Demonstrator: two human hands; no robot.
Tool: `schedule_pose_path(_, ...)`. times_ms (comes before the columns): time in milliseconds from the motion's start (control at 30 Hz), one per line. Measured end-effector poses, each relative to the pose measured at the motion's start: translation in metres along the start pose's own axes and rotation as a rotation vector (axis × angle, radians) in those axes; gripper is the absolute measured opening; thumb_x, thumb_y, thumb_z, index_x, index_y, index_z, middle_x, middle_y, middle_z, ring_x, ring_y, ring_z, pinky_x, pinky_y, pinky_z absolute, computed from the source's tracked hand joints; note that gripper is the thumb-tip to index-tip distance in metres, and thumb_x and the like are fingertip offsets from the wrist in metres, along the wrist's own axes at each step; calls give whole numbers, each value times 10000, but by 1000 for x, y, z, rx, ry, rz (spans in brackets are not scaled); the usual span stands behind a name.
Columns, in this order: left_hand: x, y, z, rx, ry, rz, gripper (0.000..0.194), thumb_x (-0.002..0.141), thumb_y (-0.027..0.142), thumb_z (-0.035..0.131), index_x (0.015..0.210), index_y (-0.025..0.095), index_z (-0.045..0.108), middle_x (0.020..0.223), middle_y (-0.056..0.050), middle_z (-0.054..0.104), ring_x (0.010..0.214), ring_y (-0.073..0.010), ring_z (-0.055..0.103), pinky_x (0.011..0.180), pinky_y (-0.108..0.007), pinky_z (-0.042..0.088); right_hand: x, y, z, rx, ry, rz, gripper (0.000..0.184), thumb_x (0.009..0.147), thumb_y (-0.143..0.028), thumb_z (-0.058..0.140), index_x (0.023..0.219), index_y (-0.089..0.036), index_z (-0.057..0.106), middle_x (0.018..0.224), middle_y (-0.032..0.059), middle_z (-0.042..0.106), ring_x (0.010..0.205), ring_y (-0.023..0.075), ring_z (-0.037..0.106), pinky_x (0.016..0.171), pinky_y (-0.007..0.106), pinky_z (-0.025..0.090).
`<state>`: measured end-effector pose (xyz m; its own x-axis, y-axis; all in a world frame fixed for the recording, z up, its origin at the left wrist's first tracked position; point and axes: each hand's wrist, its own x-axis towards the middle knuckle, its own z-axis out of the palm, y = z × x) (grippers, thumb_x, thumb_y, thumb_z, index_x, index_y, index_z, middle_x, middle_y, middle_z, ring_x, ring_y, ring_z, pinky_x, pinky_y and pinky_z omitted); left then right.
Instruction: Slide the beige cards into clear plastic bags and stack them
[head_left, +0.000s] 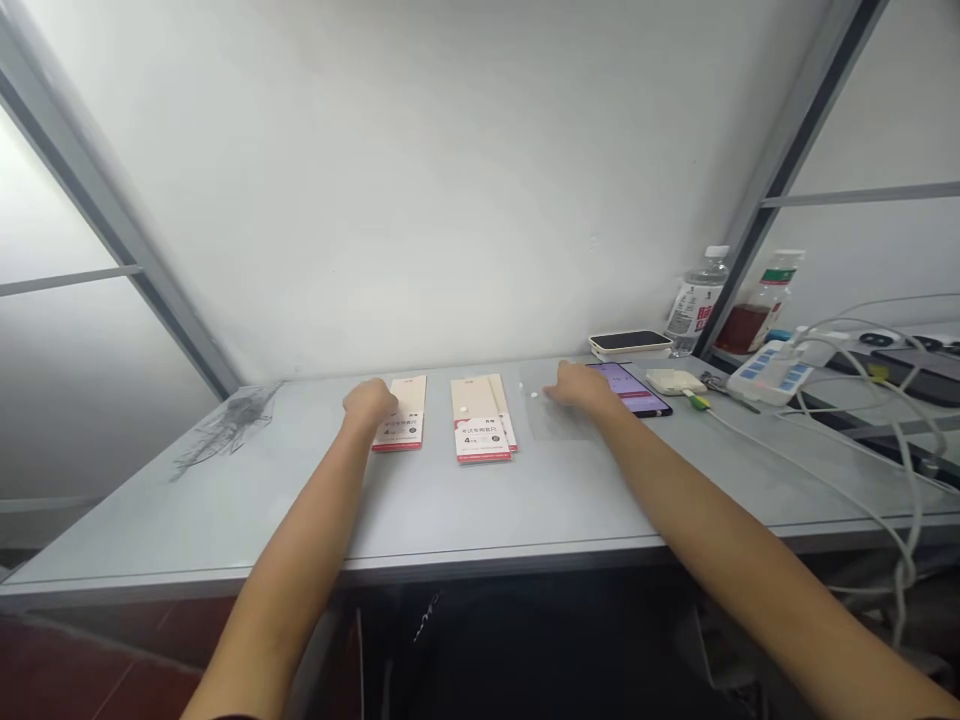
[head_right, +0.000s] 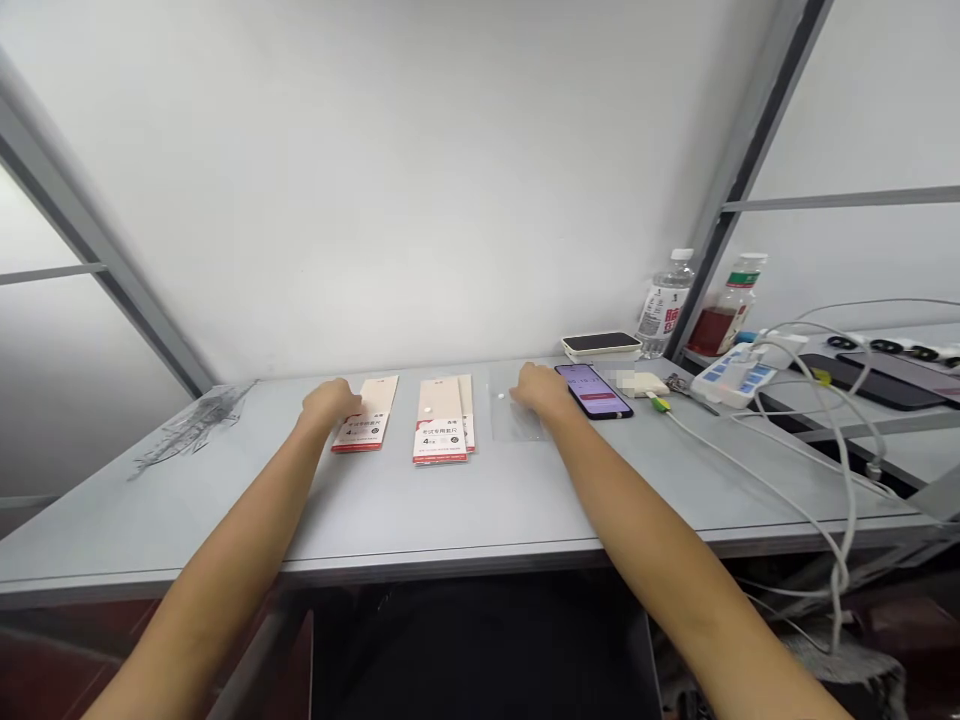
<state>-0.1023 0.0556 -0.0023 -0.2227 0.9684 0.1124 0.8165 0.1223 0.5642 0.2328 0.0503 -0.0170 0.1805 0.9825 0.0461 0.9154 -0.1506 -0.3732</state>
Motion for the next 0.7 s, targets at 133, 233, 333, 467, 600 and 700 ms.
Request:
schedule_pose_path(133, -17, 24, 5, 271, -136, 34, 312, 728, 482, 483, 635, 185, 503, 737, -135, 626, 749, -315, 614, 623, -377, 411, -13, -17, -5, -124, 17, -165, 430, 814, -401, 517, 1111, -93, 556, 1149, 201, 579, 1089, 330, 517, 808, 396, 419)
schedule_pose_path(233, -42, 48, 20, 282, -221, 140, 447, 706, 638, 440, 695, 200, 527, 798, -82, 648, 688, -248, 612, 599, -328, 417, -27, -32, -4, -96, 24, -284, 462, 862, -433, 429, 1209, -139, 513, 1237, 144, 551, 1142, 266, 491, 868, 350, 401)
schedule_pose_path(333, -63, 65, 36, 387, -332, 278, 473, 693, 653, 455, 765, 195, 548, 837, -93, 653, 737, -251, 610, 616, -316, 421, -38, -43, 2, -4, -21, -456, 474, 875, -449, 404, 1222, -146, 513, 1247, 123, 553, 1133, 243, 503, 875, 328, 398)
schedule_pose_path(467, -72, 70, 45, 442, -318, 343, 265, 797, 401, 410, 784, 180, 556, 822, -111, 639, 735, -239, 603, 603, -307, 407, -49, -50, 9, 50, -94, -630, 400, 885, -410, 408, 1169, -170, 555, 1211, 102, 579, 1073, 230, 540, 840, 312, 410)
schedule_pose_path(600, -67, 64, 41, 421, -271, 370, 170, 791, 276, 410, 716, 174, 524, 728, -99, 602, 644, -210, 572, 550, -294, 366, -53, -53, 12, 106, -102, -671, 347, 867, -414, 446, 1064, -174, 600, 1121, 103, 622, 988, 231, 574, 783, 309, 424)
schedule_pose_path(700, -66, 64, 38, 369, -195, 433, 199, 832, 261, 338, 716, 187, 483, 712, -76, 581, 624, -193, 545, 537, -295, 339, -53, -55, 12, 273, -52, -527, 387, 833, -456, 492, 1090, -176, 567, 1075, 97, 638, 906, 221, 599, 749, 315, 439)
